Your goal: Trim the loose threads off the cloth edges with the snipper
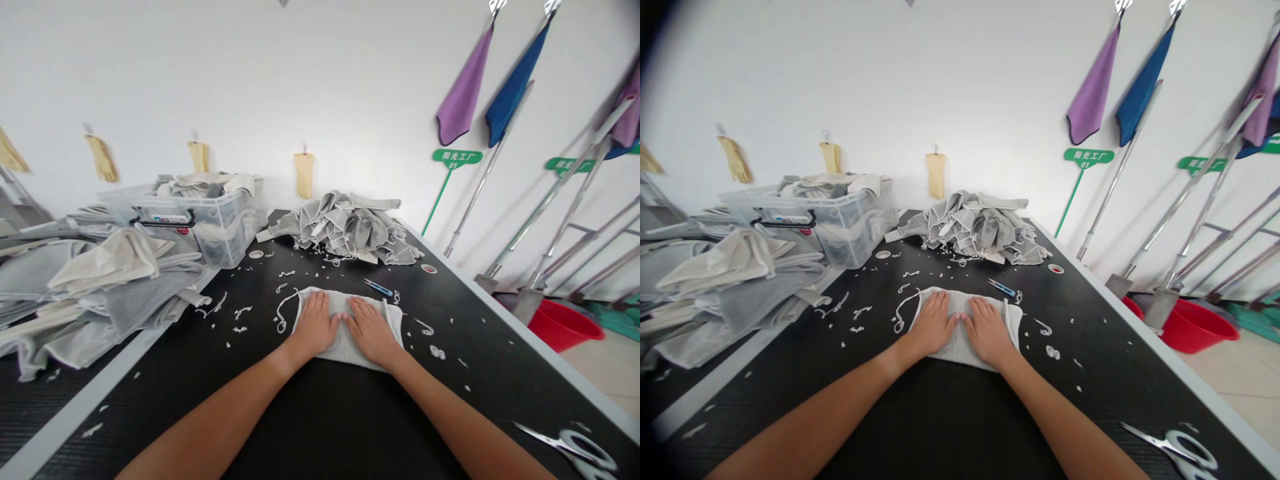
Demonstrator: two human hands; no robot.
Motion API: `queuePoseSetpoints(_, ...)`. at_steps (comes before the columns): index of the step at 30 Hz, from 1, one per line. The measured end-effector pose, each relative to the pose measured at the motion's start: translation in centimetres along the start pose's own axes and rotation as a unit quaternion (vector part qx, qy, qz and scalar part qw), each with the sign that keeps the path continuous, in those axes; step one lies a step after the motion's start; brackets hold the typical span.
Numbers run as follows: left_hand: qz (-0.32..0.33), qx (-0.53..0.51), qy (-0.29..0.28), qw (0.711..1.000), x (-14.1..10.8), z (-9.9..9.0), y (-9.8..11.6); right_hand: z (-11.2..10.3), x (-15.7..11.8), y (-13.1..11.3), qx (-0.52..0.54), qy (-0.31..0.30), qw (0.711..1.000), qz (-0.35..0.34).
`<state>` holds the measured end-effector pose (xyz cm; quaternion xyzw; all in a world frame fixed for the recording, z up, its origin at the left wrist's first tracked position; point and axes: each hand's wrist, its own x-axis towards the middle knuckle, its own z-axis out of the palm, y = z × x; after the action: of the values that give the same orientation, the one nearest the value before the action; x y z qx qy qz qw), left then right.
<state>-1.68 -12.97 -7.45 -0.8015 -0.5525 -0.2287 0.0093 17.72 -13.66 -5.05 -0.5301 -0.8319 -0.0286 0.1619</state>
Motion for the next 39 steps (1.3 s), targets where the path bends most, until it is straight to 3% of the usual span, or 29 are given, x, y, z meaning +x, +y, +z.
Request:
queuePoseSetpoints(4,-0.037,0.023,-0.018,0.999,-0.1,-0.3,0.1,0.8,-1.1,2.1,-0.025,-0.003,0.999,0.039)
queuePoseSetpoints(15,-0.064,0.025,-0.012,0.998,-0.2,-0.5,0.3,-1.2,-6.9,8.7,-0.096,0.008,0.984,0.15)
queuePoseSetpoints(18,-0.062,0.028,-0.015,0.998,-0.1,-0.8,0.3,-2.6,-7.4,8.4,-0.121,0.02,0.979,0.164)
queuePoseSetpoints(23,-0.022,0.02,-0.034,0.999,-0.3,-2.2,0.8,-5.0,-6.7,5.6,-0.138,0.033,0.974,0.178)
queuePoseSetpoints(28,0.014,-0.006,-0.063,0.998,-1.0,-3.6,2.2,-6.2,-6.2,4.3,-0.102,-0.056,0.959,0.258)
queuePoseSetpoints(31,0.025,-0.034,-0.072,0.997,-1.4,-5.1,3.7,-6.8,-5.8,4.9,-0.05,-0.119,0.95,0.285)
queuePoseSetpoints(33,0.066,-0.077,-0.092,0.991,-1.9,-6.1,5.0,-7.0,-5.7,5.5,0.022,-0.133,0.944,0.3)
queuePoseSetpoints(36,0.114,-0.13,-0.121,0.977,-3.2,-7.1,7.3,-6.8,-5.6,6.0,0.213,-0.118,0.899,0.364)
queuePoseSetpoints(39,0.124,-0.138,-0.136,0.973,-4.8,-6.9,9.3,-6.6,-6.0,5.4,0.434,-0.103,0.794,0.413)
